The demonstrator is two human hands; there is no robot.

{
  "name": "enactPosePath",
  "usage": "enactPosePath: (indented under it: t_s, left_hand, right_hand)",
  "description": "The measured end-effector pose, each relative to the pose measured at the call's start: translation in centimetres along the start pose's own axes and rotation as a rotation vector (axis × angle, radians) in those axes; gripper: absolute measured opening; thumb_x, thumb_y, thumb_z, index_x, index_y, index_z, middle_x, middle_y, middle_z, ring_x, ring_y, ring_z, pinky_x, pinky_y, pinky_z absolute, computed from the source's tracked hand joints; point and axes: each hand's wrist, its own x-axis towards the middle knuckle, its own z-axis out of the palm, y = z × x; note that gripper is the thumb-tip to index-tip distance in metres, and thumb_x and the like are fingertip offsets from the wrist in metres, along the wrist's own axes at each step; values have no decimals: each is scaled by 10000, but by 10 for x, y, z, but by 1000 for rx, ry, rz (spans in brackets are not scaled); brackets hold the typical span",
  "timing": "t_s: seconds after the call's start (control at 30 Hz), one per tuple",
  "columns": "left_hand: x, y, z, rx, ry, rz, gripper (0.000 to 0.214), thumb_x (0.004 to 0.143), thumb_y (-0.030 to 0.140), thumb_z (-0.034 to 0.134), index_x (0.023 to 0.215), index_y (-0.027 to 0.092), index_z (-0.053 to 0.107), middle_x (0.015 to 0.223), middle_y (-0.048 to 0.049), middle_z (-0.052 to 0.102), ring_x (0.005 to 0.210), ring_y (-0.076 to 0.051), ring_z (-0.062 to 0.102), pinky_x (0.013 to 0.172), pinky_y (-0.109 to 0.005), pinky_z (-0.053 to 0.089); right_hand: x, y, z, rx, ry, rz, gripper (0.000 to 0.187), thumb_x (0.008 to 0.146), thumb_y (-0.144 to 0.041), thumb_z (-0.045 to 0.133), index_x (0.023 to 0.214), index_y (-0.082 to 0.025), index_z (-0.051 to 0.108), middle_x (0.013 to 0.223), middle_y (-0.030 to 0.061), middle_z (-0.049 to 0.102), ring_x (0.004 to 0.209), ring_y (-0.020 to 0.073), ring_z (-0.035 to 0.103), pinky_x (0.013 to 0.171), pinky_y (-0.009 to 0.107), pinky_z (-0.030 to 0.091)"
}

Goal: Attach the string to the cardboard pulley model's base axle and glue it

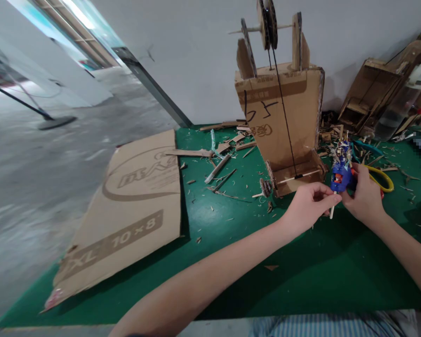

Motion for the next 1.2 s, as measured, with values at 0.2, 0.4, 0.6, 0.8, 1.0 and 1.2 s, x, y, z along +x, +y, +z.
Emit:
enactPosePath:
  t_s: [0.2, 0.4, 0.6, 0.8, 1.0, 1.2]
  left_hand:
    - [0, 0, 0, -13, -14, -36, 224, 785, 313, 713, 761, 122, 600, 665, 18, 586, 560, -54, 526, 544, -193, 438]
    - [0, 0, 0, -15, -10, -50, 229, 793, 330, 703, 757, 128, 600, 653, 24, 587, 550, -58, 525, 548, -201, 429]
    - [1, -1, -1, -17, -10, -30, 282, 778, 382, 714, 754, 126, 600, 660, 17, 592, 560, -61, 524, 560, -211, 423]
    - [3, 1, -3, -140, 25, -38, 429, 692, 515, 765, 724, 126, 587, 631, 28, 568, 535, -49, 475, 528, -208, 375]
    - [2, 1, -1, -152, 46, -58, 444, 688, 535, 761, 721, 132, 579, 629, 22, 580, 506, -43, 447, 497, -210, 312]
    - [-2, 8, -1, -182, 47, -57, 439, 687, 533, 760, 705, 137, 571, 582, 41, 544, 501, -46, 439, 497, -210, 302]
  right_hand:
    - [0, 0, -1, 26, -39, 43, 514, 734, -336, 564, 1217, -182, 480, 952, 138, 703, 781, 311, 684, 636, 402, 532]
    - [0, 0, -1, 1, -45, 18, 500, 747, -335, 572, 1214, -182, 482, 995, 150, 702, 809, 322, 685, 649, 412, 530]
    - [0, -1, -2, -38, 3, -54, 489, 781, -326, 566, 1236, -163, 488, 1009, 158, 700, 861, 326, 693, 696, 424, 546]
    - [-1, 2, -7, -25, -156, -203, 767, 800, -441, 573, 1454, -117, 338, 1307, 235, 590, 1134, 400, 613, 883, 546, 523]
    - [1, 17, -14, 117, -412, -271, 1088, 750, -675, 630, 1569, -160, 132, 1512, 222, 399, 1356, 417, 431, 1040, 575, 429]
    - [-1, 16, -14, 136, -411, -223, 1401, 515, -848, 685, 1582, -174, 77, 1534, 239, 356, 1367, 461, 396, 1028, 609, 418]
